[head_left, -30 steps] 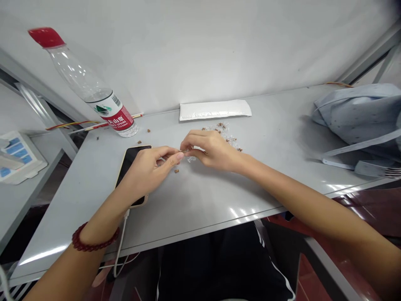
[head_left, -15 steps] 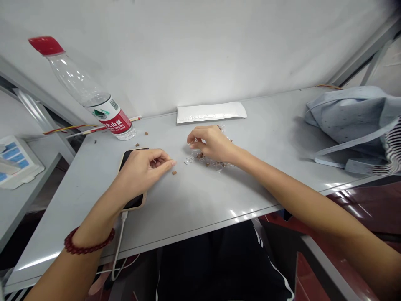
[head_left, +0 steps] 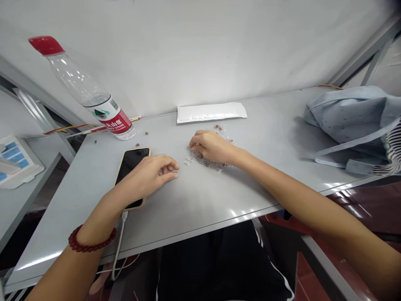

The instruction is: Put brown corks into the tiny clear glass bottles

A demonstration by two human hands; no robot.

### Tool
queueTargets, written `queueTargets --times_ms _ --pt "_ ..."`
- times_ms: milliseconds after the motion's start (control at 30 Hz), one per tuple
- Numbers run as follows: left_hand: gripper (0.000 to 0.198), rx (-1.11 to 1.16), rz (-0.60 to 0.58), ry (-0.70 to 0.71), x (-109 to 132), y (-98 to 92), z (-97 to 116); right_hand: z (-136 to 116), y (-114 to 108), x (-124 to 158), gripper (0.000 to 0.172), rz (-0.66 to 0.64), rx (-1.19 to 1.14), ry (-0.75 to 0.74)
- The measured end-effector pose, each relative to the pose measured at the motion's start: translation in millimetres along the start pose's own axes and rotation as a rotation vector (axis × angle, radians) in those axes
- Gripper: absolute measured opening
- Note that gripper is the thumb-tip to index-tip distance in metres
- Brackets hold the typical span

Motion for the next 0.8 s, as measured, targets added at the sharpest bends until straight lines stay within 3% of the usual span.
queueTargets --times_ms 100,200,367,533,800 --pt "0.025 -0.006 0.000 0.022 0.1 0.2 2.8 -11.8 -2.6 3.8 0.020 0.015 -0.026 -0.098" --pt "0.024 -0.015 0.016 0.013 0.9 -1.6 0.7 -26.9 6.5 5.4 0.021 -0.075 -0.030 -0.219" --pt "0.025 -0.005 0.028 -0.004 1.2 -3.2 -3.9 -34.6 18.6 3.3 0.018 -0.146 0.060 -0.227" --pt "0.037 -0.022 0.054 -0.045 2.9 -8.2 -7.0 -40.7 24.7 0.6 0.016 -0.123 0.131 -0.229" --pt "0.037 0.044 0.167 0.039 7.2 -17.1 16.3 -65.7 12.9 10.0 0.014 0.071 0.139 -0.383"
Point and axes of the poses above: each hand's wrist, its own x-axis away from the middle knuckle, its own y-axis out of the palm, z = x × y, the point moved 10 cm from there along -x, towards the middle knuckle, and after that the axes turned 13 degrees about -z, right-handed, at the moved point
